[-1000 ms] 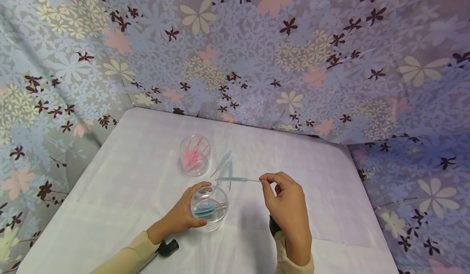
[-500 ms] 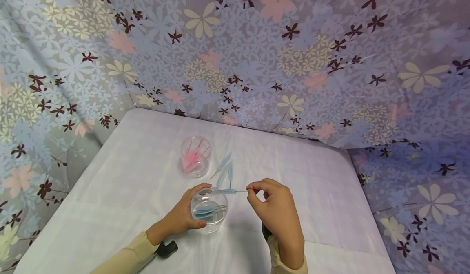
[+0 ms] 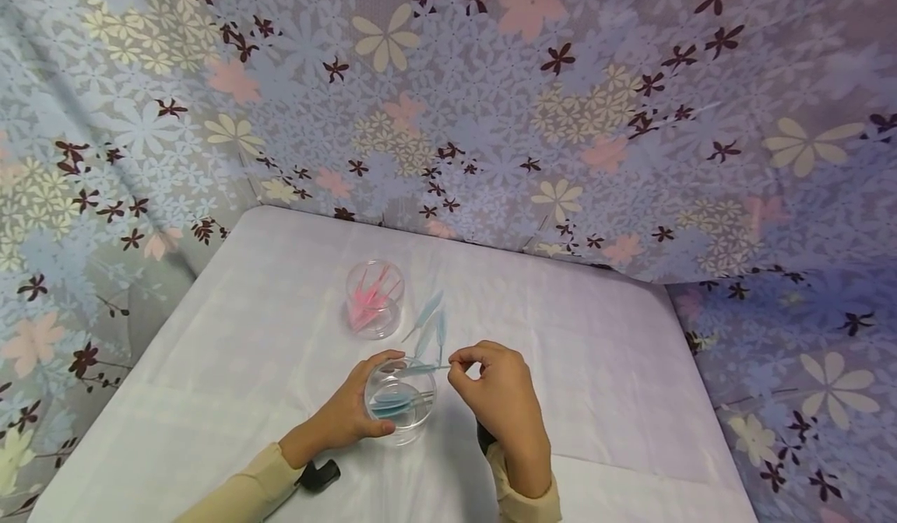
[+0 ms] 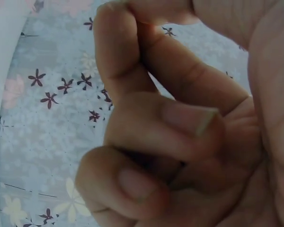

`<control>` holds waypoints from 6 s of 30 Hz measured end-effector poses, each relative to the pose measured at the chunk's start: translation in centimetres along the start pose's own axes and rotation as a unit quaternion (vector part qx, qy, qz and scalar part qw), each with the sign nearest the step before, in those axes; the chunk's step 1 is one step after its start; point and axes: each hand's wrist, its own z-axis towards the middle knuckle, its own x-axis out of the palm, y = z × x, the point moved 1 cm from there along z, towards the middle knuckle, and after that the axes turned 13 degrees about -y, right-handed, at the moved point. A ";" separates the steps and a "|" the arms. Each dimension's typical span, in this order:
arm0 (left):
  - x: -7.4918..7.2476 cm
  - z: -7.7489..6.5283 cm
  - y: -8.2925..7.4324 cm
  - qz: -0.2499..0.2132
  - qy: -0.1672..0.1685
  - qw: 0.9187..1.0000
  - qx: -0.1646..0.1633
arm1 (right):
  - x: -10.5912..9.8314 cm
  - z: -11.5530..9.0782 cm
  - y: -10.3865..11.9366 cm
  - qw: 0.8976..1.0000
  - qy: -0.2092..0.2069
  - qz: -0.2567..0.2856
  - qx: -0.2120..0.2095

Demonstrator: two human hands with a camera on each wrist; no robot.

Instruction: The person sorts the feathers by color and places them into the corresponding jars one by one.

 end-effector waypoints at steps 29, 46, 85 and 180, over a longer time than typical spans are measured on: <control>-0.1 0.0 0.1 -0.003 0.013 1.000 0.016 | 4.3 -0.6 1.1 0.998 0.056 -0.035 -0.011; -0.1 0.1 0.1 -0.003 0.011 0.999 0.032 | 5.4 -1.7 0.4 0.999 0.029 -0.014 -0.038; 0.0 0.1 0.0 -0.002 0.007 1.000 0.011 | 10.5 0.5 -9.4 0.982 0.045 -0.121 0.137; 0.0 -0.1 0.1 -0.006 0.005 1.000 0.006 | -2.5 -1.0 -0.5 0.982 -0.170 0.048 -0.064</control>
